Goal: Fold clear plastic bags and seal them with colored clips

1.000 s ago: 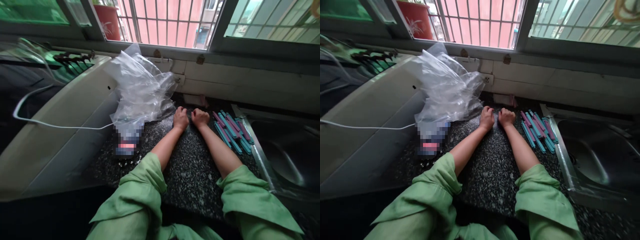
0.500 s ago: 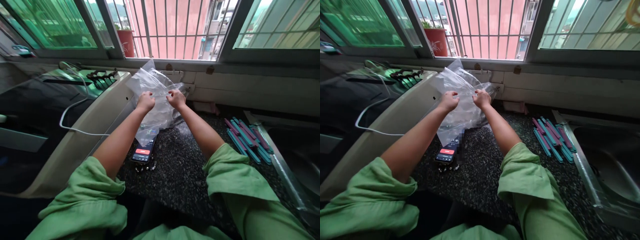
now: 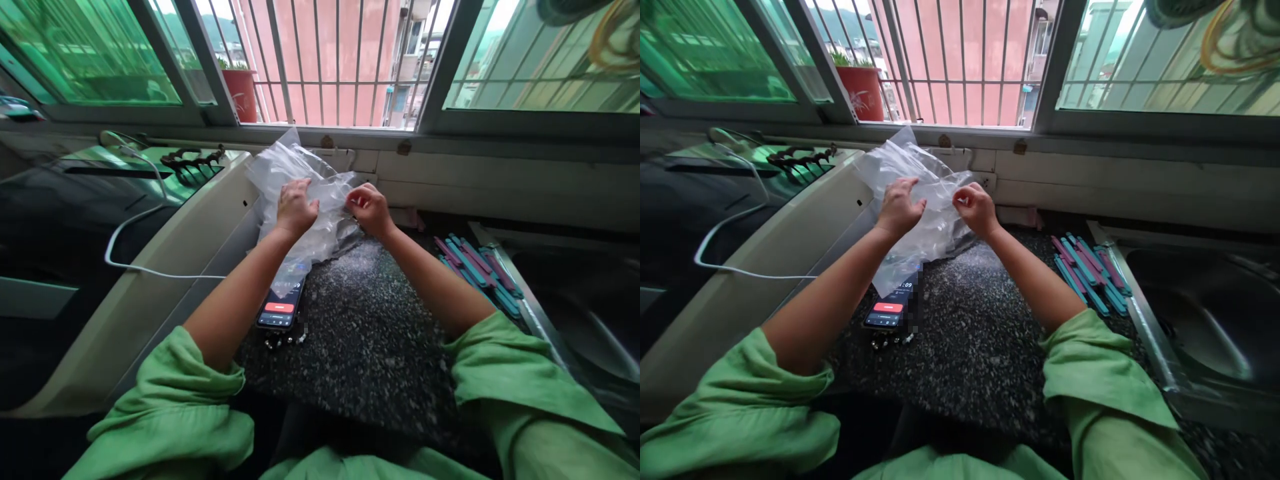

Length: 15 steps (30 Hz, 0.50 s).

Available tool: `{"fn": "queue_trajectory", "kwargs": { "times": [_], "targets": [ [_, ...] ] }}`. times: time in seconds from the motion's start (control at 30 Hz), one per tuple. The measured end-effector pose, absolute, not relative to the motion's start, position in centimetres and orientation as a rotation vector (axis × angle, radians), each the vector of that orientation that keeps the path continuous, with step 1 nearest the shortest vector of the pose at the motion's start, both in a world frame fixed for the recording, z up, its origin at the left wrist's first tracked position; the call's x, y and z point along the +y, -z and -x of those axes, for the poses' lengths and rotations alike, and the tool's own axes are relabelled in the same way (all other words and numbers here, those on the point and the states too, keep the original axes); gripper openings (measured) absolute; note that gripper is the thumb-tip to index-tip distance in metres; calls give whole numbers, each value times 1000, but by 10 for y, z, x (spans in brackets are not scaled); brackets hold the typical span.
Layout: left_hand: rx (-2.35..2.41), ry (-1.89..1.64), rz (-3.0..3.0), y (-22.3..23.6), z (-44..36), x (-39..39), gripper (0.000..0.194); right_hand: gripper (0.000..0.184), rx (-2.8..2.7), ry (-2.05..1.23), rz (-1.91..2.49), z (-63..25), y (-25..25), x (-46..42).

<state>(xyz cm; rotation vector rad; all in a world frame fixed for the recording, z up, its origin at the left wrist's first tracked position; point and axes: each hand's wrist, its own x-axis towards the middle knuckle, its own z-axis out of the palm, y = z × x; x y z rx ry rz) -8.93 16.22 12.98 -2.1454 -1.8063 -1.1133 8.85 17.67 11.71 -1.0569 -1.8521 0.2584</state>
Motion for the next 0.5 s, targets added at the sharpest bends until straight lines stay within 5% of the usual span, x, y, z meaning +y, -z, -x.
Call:
{"fn": "queue_trajectory", "kwargs": {
  "times": [0.27,0.5],
  "targets": [
    [-1657,942,2514,-119,7,77,15,10,-1741,-313,1019,-192,-82,82],
    [-1445,764,2597,-53,-39,28,23,12,-1823,-282,1129,-244,-30,18]
  ]
}}
